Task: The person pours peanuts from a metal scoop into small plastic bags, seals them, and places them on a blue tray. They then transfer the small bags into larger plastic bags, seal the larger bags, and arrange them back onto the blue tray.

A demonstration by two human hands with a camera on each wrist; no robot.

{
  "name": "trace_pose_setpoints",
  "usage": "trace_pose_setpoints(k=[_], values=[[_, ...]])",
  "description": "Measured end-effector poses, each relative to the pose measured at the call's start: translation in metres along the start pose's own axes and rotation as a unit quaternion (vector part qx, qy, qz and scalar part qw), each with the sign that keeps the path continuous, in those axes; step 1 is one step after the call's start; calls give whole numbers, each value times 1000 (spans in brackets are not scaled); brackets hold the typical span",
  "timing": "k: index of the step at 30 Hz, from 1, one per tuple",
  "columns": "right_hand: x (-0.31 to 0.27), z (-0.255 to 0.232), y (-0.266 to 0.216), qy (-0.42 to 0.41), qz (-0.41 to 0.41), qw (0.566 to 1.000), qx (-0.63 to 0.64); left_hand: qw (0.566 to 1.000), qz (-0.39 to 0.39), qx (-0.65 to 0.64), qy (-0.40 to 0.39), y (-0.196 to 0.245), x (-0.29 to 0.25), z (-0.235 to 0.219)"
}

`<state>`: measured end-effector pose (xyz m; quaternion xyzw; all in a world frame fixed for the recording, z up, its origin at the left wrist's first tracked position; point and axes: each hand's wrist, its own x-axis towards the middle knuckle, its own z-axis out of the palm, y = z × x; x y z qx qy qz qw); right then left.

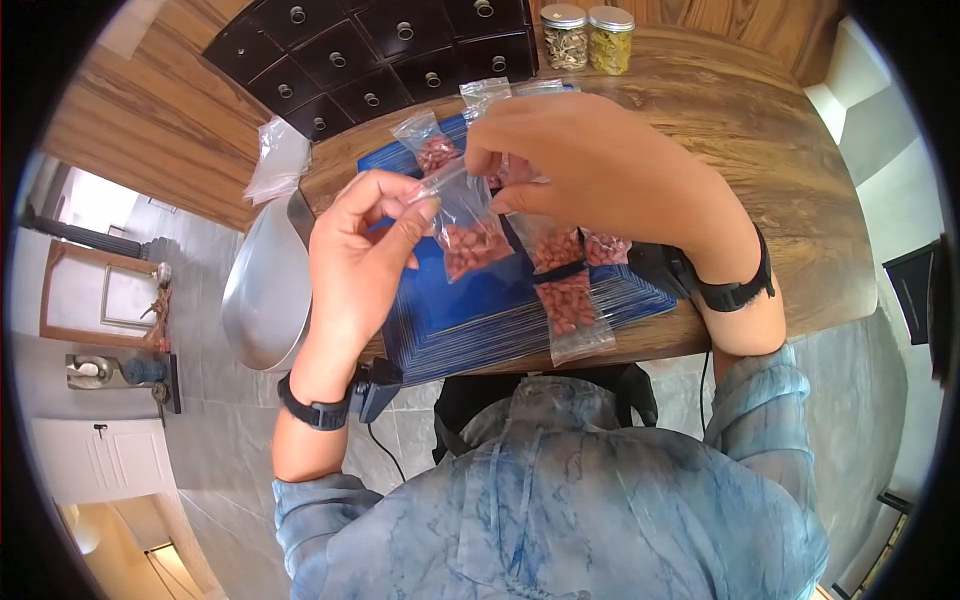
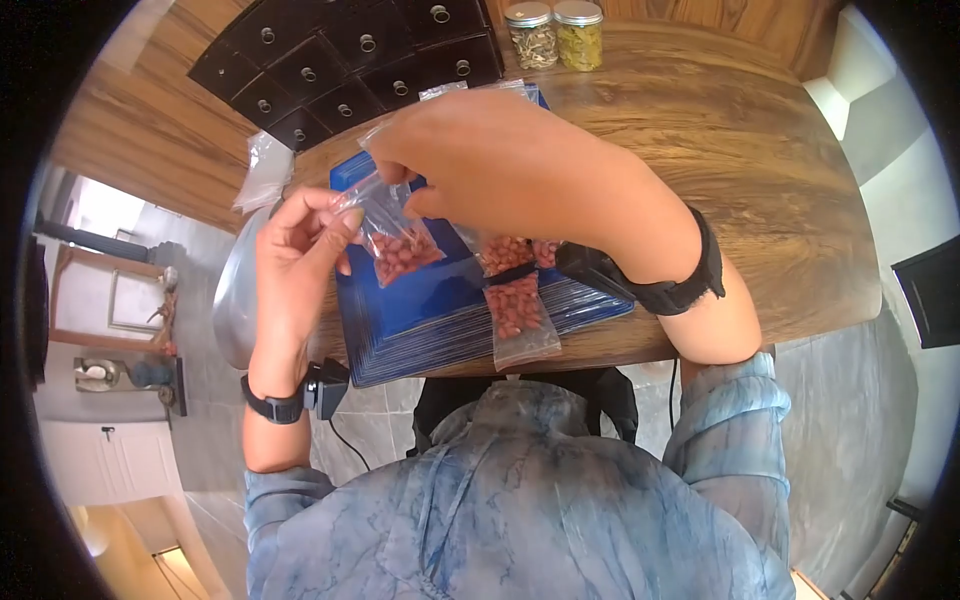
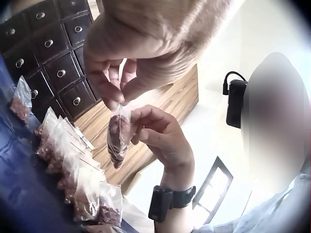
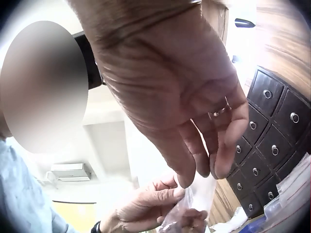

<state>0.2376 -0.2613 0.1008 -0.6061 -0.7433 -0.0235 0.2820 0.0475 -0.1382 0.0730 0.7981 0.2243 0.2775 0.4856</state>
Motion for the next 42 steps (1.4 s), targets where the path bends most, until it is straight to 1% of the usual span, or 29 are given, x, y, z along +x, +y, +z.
trace_pose_setpoints(k=[2,5,8,11,14,16,19,23,26,29,32,34,35,37,42], values=[[2,2,0,34,-3,999,43,1000,-5,-23,-9,7,-9,-1],[2,10,3,102,-33,992,60,999,9,-36,-15,12,-18,-1],[5,6,2,35,-4,988,151,999,31,-23,-17,14,-25,-4],[7,-5,-5,-18,38,980,196,999,43,-19,-7,17,-29,-4],[6,-7,-8,-14,32,982,186,999,39,-25,-4,18,-32,-4],[6,-6,-10,1,13,983,181,999,44,-20,-4,16,-32,-5],[6,0,-8,13,0,979,202,996,84,-12,-18,11,-28,-5],[7,5,-8,31,-23,977,208,995,90,-28,-12,17,-25,4],[6,3,-11,19,-42,987,155,995,98,-22,5,17,-23,9],[7,3,-12,47,-54,988,134,992,120,-5,30,13,-20,12],[6,0,-15,38,-23,982,183,989,139,33,47,18,-20,14],[6,-1,-15,34,-15,981,189,982,163,70,61,21,-19,15],[6,-1,-15,32,-11,981,192,978,177,89,59,21,-20,14],[6,0,-14,35,-36,981,190,969,205,125,56,22,-20,12],[5,0,-13,43,-74,982,167,969,210,129,20,21,-20,5]])
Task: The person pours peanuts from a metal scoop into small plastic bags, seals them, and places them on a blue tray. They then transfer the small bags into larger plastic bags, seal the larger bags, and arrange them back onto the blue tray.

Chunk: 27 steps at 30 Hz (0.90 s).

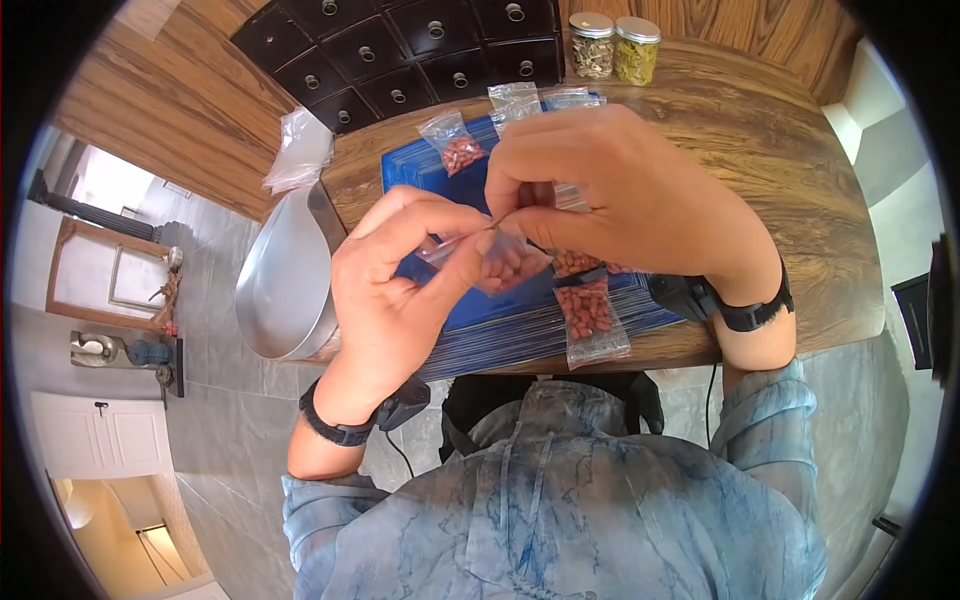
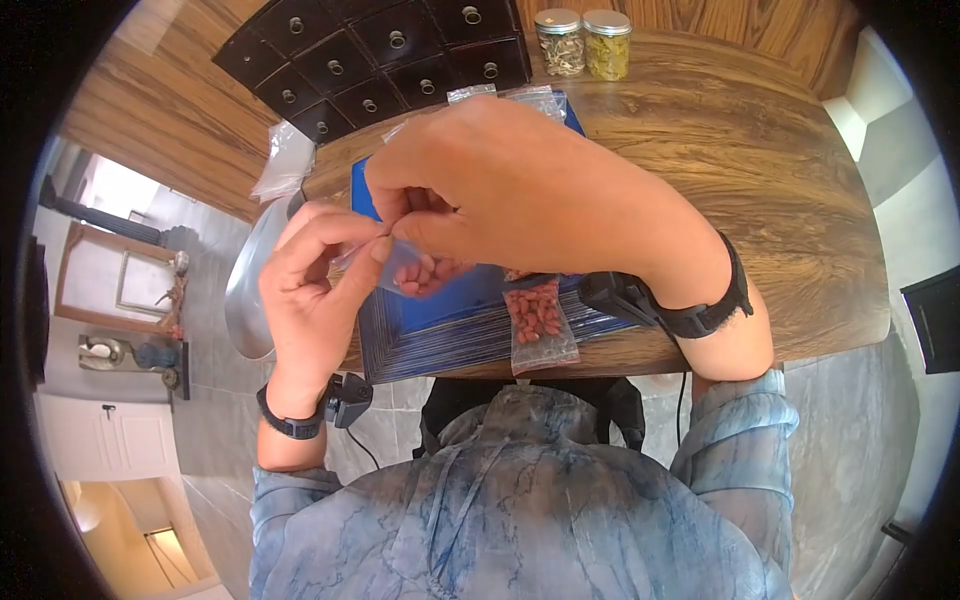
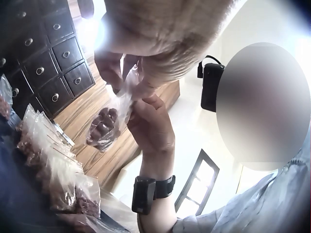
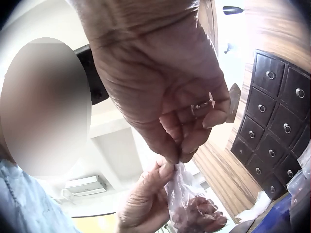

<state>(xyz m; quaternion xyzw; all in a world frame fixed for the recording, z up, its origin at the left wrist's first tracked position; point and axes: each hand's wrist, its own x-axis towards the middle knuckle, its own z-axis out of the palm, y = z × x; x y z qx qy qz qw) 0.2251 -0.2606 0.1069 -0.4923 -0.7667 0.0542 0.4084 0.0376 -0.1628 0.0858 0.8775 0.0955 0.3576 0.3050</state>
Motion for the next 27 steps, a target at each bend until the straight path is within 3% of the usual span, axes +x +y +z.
trace_pose_setpoints(k=[17,20,23,27], values=[[0,-5,0,5,35,999,18,992,-100,-73,1,6,-3,-8],[0,-6,9,23,-15,1000,12,990,-118,-74,-8,5,-5,-13],[0,-6,10,22,-12,1000,17,986,-133,-96,-4,6,-8,-14],[-2,-9,8,-20,19,1000,2,984,-144,-104,2,6,-10,-12]])
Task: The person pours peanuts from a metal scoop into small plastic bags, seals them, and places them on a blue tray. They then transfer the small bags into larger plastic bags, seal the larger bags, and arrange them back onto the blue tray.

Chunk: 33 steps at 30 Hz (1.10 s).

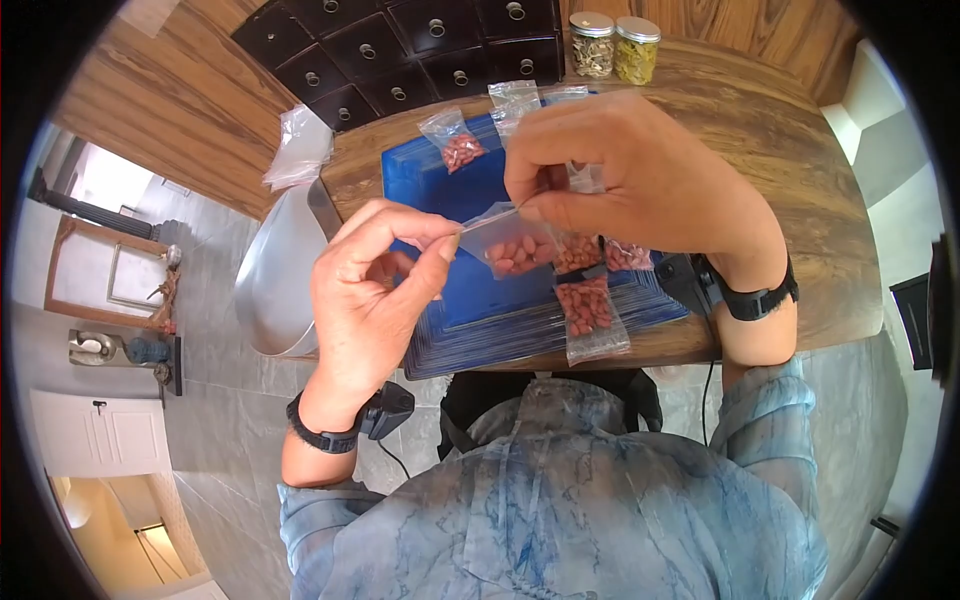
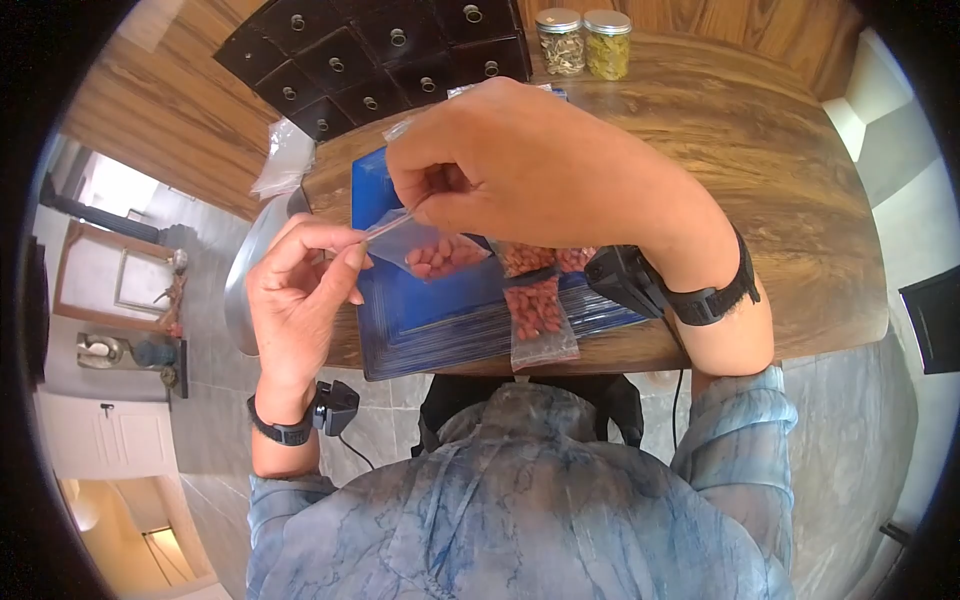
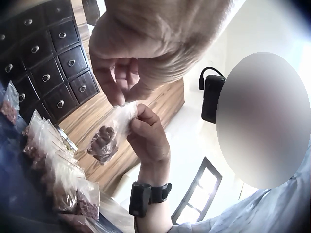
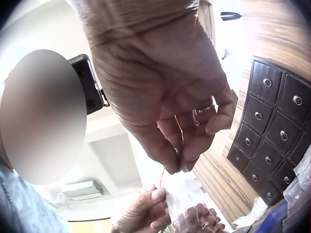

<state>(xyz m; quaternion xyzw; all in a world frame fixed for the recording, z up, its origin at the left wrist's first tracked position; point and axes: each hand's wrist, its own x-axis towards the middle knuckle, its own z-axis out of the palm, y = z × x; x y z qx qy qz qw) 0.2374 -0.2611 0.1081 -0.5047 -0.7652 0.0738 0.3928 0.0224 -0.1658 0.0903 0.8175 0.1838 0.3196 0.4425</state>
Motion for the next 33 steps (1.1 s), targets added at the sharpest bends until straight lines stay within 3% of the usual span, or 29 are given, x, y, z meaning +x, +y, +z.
trace_pose_setpoints(k=[13,16,17,19,25,28,31,33], values=[[-9,-15,-6,-75,37,995,-51,998,-36,13,-49,-5,-3,12],[-16,-32,-18,-122,97,983,-92,978,16,109,-175,-6,-11,26],[-19,-35,-22,-138,125,976,-109,958,3,130,-256,-5,-15,30],[-23,-37,-27,-182,157,963,-124,926,142,186,-295,-9,-25,44],[-47,-32,-23,-226,230,932,-165,837,278,277,-381,-15,-36,74],[-53,-26,-10,-222,269,922,-168,820,324,309,-356,-23,-35,80],[-62,-17,11,-170,251,933,-194,852,332,296,-276,-38,-29,85],[-64,-14,16,-145,244,924,-256,890,282,239,-268,-43,-10,78]])
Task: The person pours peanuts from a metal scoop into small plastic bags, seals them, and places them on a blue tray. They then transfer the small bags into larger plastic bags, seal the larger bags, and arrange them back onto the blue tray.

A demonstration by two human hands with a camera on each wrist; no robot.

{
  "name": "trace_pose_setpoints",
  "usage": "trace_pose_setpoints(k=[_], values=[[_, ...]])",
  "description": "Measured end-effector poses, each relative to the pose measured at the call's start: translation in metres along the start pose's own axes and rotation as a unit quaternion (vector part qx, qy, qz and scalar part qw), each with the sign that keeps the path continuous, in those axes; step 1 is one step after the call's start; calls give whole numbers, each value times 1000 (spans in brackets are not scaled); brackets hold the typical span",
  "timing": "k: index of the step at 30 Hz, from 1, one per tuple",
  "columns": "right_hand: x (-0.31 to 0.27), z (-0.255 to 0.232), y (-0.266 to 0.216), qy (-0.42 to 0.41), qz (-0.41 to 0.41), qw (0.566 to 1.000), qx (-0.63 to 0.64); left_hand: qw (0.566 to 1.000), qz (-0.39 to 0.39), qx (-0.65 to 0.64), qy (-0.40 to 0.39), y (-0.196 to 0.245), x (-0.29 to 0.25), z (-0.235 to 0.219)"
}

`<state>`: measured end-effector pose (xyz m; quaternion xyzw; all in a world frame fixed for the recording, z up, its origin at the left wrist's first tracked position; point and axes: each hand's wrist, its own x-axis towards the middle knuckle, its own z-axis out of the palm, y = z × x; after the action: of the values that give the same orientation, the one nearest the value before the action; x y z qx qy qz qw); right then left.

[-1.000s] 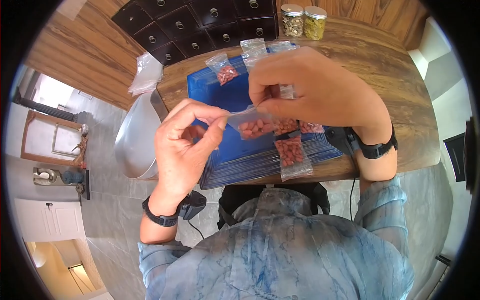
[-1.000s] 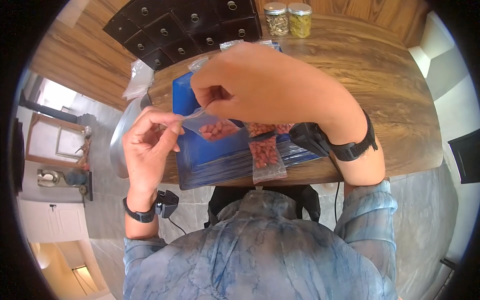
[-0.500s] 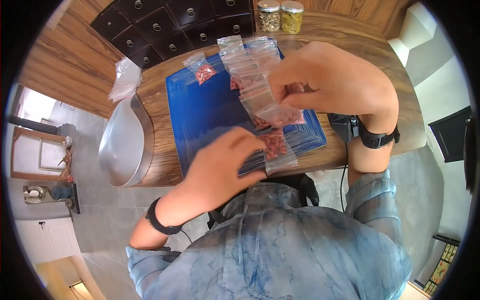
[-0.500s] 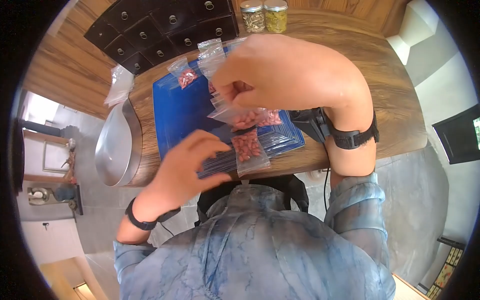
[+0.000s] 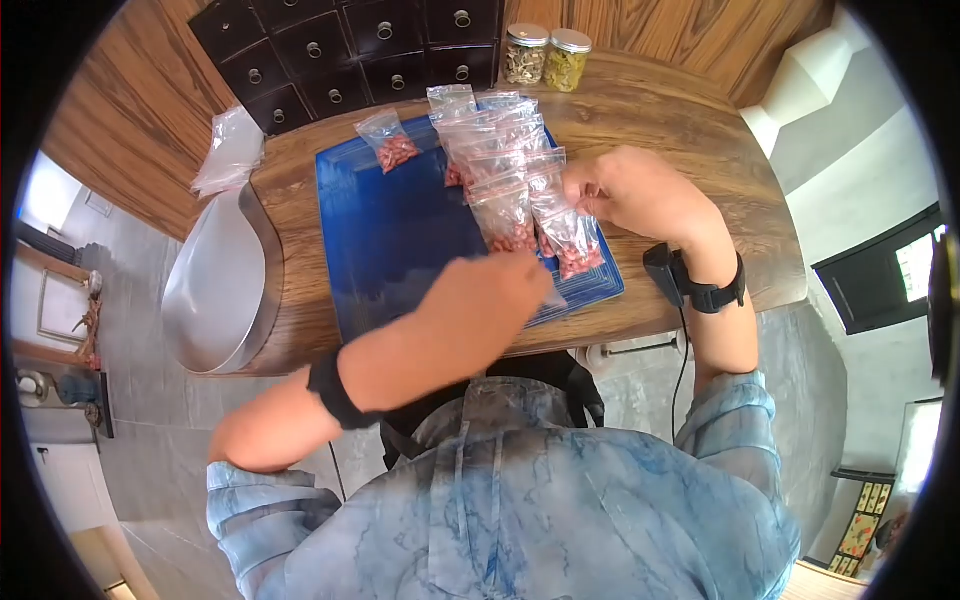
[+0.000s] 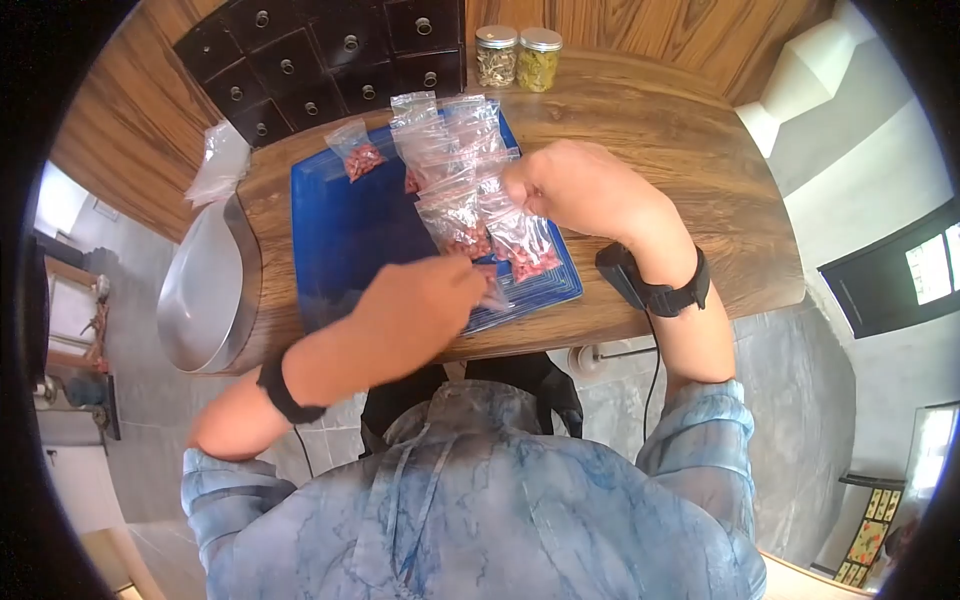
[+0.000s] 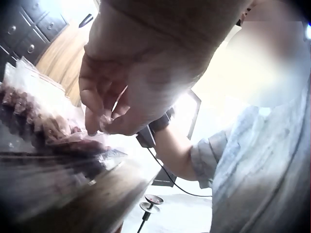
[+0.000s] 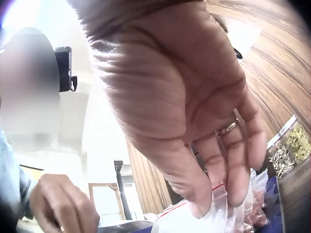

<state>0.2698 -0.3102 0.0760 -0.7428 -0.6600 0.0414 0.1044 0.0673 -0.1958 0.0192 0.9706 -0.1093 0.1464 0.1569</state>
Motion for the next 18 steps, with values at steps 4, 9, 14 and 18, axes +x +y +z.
trace_pose_setpoints(k=[4,9,14,18], values=[[-3,-7,-9,46,38,997,46,983,-112,-136,53,-41,18,-4],[-2,-13,-18,43,49,996,56,983,-125,-67,112,-57,31,-3],[-1,-19,-19,71,41,994,75,974,-161,-102,126,-73,32,-14],[3,-28,-25,84,43,988,125,939,-232,-1,256,-137,27,-30]])
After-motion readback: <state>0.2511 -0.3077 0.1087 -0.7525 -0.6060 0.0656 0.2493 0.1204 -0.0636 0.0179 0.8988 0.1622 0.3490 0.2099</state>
